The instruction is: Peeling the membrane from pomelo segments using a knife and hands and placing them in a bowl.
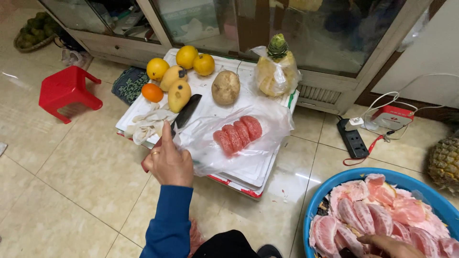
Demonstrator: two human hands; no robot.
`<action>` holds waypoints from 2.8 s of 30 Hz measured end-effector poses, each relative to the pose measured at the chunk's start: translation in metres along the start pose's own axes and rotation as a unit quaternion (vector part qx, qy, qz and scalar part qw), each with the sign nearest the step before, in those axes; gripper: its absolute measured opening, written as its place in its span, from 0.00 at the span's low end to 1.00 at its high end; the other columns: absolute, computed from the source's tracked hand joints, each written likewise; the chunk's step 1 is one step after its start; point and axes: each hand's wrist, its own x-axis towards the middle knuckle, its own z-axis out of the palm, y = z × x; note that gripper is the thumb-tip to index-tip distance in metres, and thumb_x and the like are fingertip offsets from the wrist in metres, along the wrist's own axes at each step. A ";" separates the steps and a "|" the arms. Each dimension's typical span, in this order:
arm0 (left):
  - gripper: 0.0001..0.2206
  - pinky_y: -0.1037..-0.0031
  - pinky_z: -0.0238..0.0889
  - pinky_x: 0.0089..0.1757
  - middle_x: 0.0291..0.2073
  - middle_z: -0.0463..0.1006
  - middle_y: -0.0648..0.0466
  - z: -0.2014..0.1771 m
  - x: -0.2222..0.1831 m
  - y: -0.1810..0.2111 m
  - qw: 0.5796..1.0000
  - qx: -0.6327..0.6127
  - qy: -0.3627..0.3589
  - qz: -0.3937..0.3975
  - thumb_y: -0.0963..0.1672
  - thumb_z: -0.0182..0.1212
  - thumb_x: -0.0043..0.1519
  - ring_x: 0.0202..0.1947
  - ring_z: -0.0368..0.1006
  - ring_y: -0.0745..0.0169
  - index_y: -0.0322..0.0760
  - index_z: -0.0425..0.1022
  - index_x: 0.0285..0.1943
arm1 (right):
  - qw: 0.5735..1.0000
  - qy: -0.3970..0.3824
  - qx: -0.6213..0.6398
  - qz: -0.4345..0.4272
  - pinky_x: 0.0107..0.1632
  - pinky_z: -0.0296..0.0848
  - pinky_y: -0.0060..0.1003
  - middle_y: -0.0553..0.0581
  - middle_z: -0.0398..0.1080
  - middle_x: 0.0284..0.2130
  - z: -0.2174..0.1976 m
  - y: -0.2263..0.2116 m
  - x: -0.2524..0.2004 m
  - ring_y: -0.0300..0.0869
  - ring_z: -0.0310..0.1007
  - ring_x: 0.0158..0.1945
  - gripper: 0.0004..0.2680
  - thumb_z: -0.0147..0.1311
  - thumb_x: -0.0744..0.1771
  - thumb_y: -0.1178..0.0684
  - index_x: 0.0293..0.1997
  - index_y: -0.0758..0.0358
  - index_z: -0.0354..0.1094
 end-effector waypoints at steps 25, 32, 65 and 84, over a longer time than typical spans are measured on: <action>0.36 0.58 0.67 0.50 0.46 0.83 0.47 0.053 0.012 -0.005 0.929 -0.250 -0.137 -0.236 0.45 0.61 0.55 0.47 0.78 0.44 0.66 0.58 0.76 | 0.770 0.258 -0.087 -0.577 0.49 0.68 0.43 0.48 0.74 0.41 -0.141 -0.308 -0.109 0.47 0.70 0.46 0.08 0.52 0.67 0.48 0.49 0.46 0.75; 0.39 0.48 0.57 0.55 0.56 0.75 0.50 0.038 0.000 0.001 0.992 -0.080 0.035 -0.086 0.44 0.67 0.50 0.57 0.70 0.41 0.60 0.58 0.74 | 0.754 0.366 -0.218 -0.499 0.54 0.60 0.51 0.49 0.72 0.46 -0.061 -0.467 0.009 0.53 0.65 0.57 0.07 0.52 0.64 0.48 0.41 0.37 0.76; 0.26 0.52 0.38 0.59 0.77 0.49 0.47 0.072 0.004 0.009 0.880 0.101 -0.461 0.047 0.44 0.36 0.68 0.73 0.39 0.38 0.59 0.57 0.79 | 0.753 0.423 -0.304 -0.403 0.54 0.56 0.66 0.62 0.63 0.60 -0.044 -0.470 0.052 0.68 0.65 0.57 0.08 0.50 0.65 0.45 0.44 0.45 0.73; 0.26 0.51 0.37 0.60 0.77 0.50 0.46 0.072 0.003 0.008 0.885 0.079 -0.457 0.033 0.44 0.37 0.68 0.73 0.40 0.38 0.58 0.59 0.78 | 0.734 0.454 -0.306 -0.400 0.50 0.56 0.69 0.66 0.63 0.58 -0.043 -0.470 0.041 0.71 0.63 0.56 0.10 0.48 0.66 0.45 0.50 0.44 0.74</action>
